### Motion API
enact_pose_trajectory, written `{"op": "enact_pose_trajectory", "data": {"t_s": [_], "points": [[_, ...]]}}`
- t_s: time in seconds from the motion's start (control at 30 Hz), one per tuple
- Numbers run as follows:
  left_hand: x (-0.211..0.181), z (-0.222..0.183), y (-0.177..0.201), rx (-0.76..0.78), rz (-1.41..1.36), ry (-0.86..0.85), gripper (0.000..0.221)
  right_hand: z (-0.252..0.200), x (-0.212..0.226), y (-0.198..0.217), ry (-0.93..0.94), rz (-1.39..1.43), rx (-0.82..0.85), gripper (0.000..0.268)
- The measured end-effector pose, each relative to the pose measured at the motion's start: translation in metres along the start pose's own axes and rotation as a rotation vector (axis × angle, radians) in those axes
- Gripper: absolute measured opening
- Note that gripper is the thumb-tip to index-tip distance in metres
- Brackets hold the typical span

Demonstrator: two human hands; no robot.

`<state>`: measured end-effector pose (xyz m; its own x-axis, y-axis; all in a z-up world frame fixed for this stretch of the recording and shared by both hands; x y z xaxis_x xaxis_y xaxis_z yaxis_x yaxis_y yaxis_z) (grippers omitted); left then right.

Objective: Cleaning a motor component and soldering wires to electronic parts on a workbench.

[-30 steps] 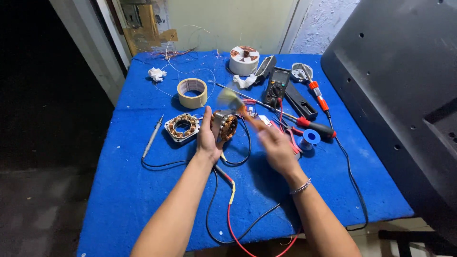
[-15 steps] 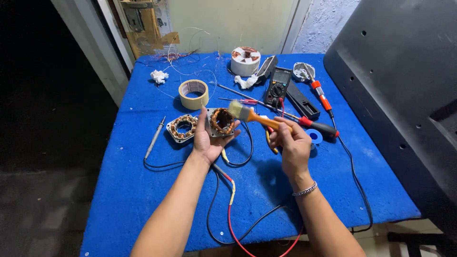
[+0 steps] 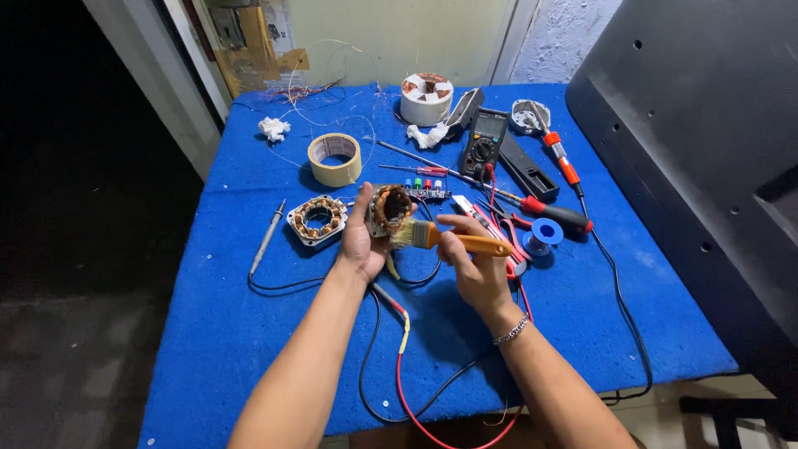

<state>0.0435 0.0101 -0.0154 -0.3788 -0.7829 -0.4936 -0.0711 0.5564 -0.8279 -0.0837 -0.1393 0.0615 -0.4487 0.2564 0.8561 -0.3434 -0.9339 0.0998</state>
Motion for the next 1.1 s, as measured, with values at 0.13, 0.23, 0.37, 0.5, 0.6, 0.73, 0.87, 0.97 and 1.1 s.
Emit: {"op": "enact_pose_trajectory", "data": {"t_s": [0.13, 0.23, 0.37, 0.5, 0.6, 0.73, 0.87, 0.97, 1.1], "points": [[-0.001, -0.01, -0.007, 0.014, 0.033, 0.013, 0.062, 0.001, 0.005, 0.008, -0.007, -0.061, -0.106, 0.017], [-0.003, -0.021, -0.013, 0.013, 0.058, 0.002, 0.056, 0.002, 0.005, 0.011, 0.098, -0.056, -0.138, 0.019], [0.006, -0.019, -0.016, 0.037, 0.127, -0.088, 0.042, 0.001, 0.012, -0.009, 0.111, -0.087, 0.057, 0.02], [0.002, -0.038, -0.035, 0.06, 0.114, -0.11, 0.04, 0.001, -0.008, -0.004, 0.0, 0.138, 0.114, 0.023], [0.003, -0.018, -0.017, 0.027, 0.12, -0.124, 0.044, 0.007, -0.023, 0.013, -0.055, 0.303, -0.086, 0.025], [-0.002, -0.03, -0.025, -0.011, 0.14, -0.093, 0.052, 0.002, 0.006, 0.011, 0.054, 0.241, -0.163, 0.021], [0.003, -0.018, -0.013, 0.056, 0.194, -0.072, 0.066, -0.004, 0.016, -0.005, 0.218, 0.013, 0.096, 0.022], [-0.003, -0.014, -0.011, 0.025, 0.103, -0.042, 0.072, -0.004, 0.014, -0.007, 0.343, -0.133, 0.13, 0.017], [-0.005, -0.006, -0.003, -0.041, -0.048, 0.01, 0.065, 0.006, 0.005, 0.012, 0.381, -0.298, -0.053, 0.015]]}}
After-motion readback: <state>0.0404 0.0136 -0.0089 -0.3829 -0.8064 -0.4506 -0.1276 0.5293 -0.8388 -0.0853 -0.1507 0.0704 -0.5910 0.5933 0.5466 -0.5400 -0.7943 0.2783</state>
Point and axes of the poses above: each hand's wrist, its own z-axis towards the middle knuckle, its own y-axis out of the back of the hand, x = y × z, the point moved 3 cm from there along z, towards the middle knuckle, and after that the axes turned 4 degrees about -x, right-handed, at the moved point
